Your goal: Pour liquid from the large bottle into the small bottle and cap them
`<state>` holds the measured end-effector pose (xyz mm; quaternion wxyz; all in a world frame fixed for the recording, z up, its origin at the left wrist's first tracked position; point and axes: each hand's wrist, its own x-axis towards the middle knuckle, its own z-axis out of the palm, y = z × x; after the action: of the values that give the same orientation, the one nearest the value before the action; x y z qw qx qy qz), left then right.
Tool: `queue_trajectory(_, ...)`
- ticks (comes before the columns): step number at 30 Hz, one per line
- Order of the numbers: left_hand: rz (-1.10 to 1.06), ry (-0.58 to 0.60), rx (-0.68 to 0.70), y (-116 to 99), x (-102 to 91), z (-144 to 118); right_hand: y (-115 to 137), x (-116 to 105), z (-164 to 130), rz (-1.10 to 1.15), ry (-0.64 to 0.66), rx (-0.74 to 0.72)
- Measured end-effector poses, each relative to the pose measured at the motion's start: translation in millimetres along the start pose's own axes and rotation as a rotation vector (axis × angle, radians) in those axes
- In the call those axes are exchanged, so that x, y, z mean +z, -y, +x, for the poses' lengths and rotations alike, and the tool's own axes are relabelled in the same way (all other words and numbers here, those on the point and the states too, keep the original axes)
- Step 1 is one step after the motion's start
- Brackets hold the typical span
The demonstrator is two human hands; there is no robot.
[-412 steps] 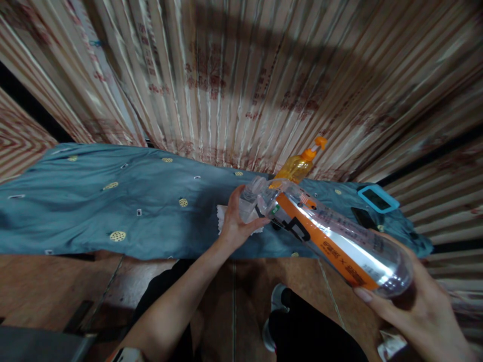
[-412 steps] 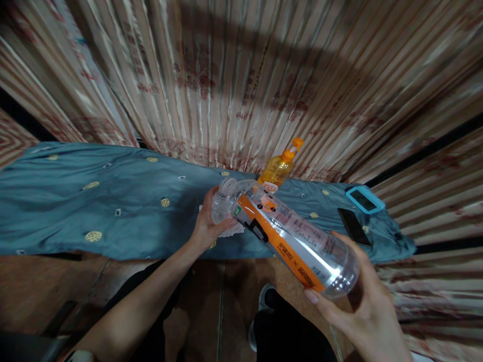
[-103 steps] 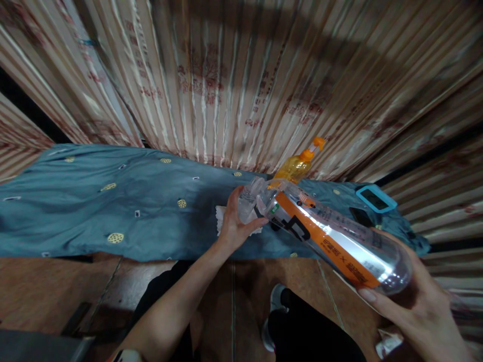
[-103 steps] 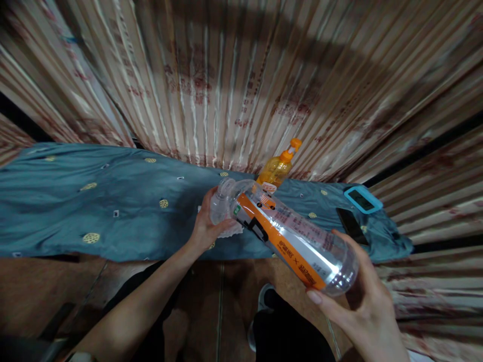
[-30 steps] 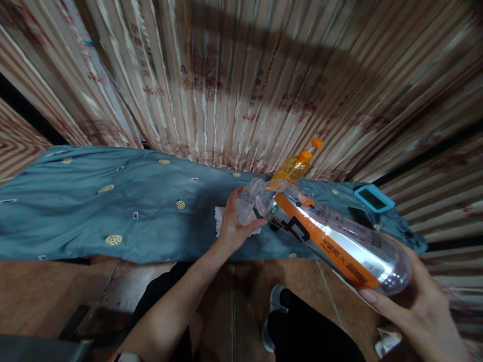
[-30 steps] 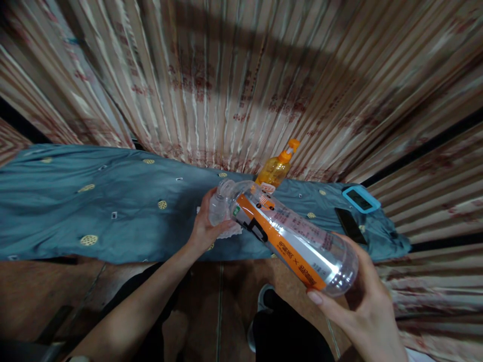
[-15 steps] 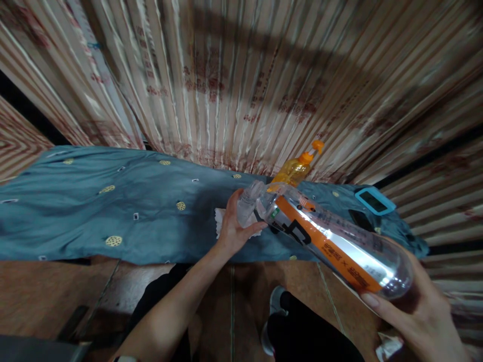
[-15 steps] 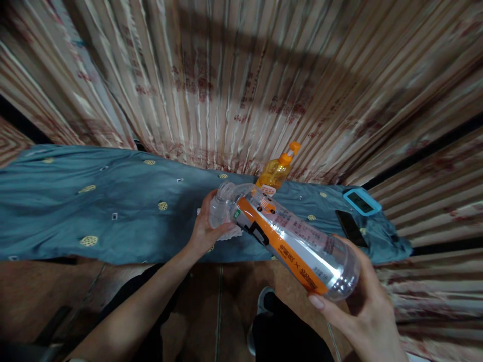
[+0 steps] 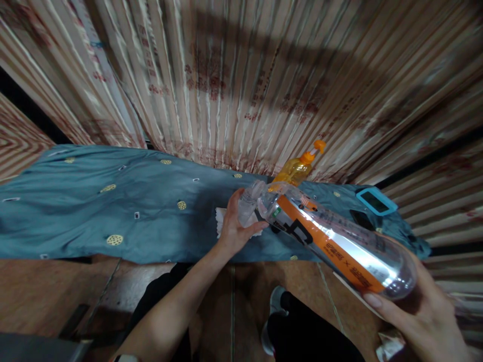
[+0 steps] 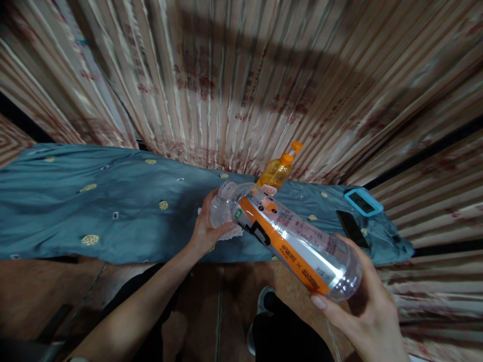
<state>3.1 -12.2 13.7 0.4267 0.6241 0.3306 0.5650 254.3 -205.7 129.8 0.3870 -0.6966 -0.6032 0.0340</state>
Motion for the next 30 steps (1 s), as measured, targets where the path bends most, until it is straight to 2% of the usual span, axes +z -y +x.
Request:
queue_trajectory(5, 0.009, -0.015, 0.023, 1.8, 1.2, 0.0, 2.5, -0.3, -0.2, 0.014, 0.008, 0.044)
queue_trajectory(13, 0.017, 0.001, -0.016, -0.9, 0.7, 0.9, 6.0, 0.9, 2.5, -0.018, -0.015, 0.013)
queue_trajectory(19, 0.012, -0.01, 0.001, -0.2, 1.2, 0.9, 3.1, -0.2, 0.5, -0.01, 0.026, 0.05)
queue_trajectory(25, 0.025, 0.001, 0.004, -2.2, 0.5, 1.4, 6.2, -0.2, 2.6, 0.008, -0.006, 0.04)
queue_trajectory(30, 0.023, 0.0, -0.005, -2.3, 1.1, 1.1, 11.6, -1.2, 3.6, 0.033, 0.001, 0.114)
